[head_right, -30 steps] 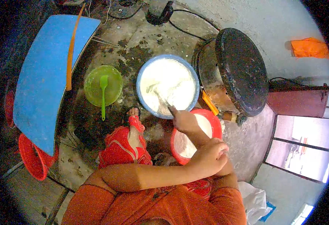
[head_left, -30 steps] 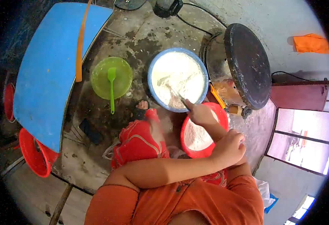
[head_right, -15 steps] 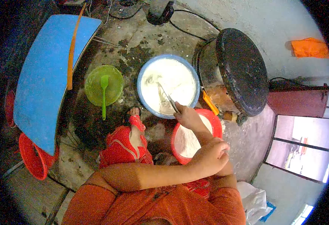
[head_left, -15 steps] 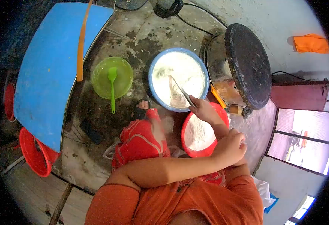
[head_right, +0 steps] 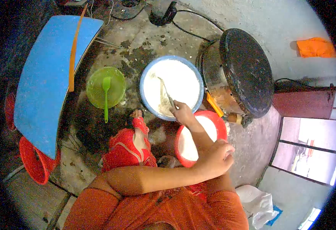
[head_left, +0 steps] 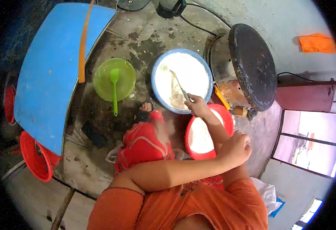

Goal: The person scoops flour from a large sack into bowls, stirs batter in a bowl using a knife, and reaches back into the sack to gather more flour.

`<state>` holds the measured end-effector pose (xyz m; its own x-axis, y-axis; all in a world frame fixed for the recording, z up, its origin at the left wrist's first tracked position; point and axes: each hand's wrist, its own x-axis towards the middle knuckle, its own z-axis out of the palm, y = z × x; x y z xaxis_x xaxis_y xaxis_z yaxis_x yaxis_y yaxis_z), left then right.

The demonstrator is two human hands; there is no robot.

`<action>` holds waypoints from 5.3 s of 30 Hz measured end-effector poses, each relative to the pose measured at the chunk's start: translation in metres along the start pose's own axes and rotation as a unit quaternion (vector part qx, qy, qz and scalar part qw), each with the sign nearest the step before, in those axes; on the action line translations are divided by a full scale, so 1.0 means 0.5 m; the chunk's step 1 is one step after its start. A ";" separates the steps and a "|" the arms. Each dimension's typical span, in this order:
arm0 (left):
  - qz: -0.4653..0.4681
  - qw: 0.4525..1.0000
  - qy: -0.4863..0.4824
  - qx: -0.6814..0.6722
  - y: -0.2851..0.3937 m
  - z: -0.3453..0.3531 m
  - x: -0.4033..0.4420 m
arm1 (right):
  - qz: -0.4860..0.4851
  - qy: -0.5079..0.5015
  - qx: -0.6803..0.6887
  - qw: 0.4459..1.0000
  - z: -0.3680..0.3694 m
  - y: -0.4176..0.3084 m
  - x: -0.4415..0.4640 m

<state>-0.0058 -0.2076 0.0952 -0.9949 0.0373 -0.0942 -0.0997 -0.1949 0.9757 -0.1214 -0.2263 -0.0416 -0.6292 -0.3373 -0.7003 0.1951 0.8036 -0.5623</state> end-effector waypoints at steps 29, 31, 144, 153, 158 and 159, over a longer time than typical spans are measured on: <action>0.133 0.986 0.098 -0.012 0.045 -0.030 -0.007 | -0.172 0.001 -0.447 0.878 0.034 0.035 0.021; 0.138 0.985 0.096 -0.025 0.041 -0.026 -0.004 | -0.225 0.077 -0.381 0.893 0.069 0.061 0.077; -0.002 0.999 0.000 -0.036 0.002 -0.009 -0.009 | -0.114 0.173 -0.436 0.876 -0.196 0.067 0.166; 0.052 0.998 0.020 -0.037 0.019 -0.018 -0.015 | -0.040 -0.066 -0.049 0.996 -0.173 0.038 -0.038; 0.096 0.994 0.054 -0.019 0.017 -0.014 -0.022 | -0.030 -0.082 -0.141 0.986 -0.132 0.042 -0.095; 0.081 0.996 0.041 -0.025 0.023 -0.019 -0.024 | -0.122 -0.055 -0.247 0.960 -0.115 0.043 -0.095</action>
<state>0.0049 -0.2198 0.1054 -0.9959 -0.0787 0.0454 0.0632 -0.2413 0.9684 -0.1307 -0.1647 0.0050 -0.5227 -0.5735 -0.6308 -0.3454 0.8189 -0.4583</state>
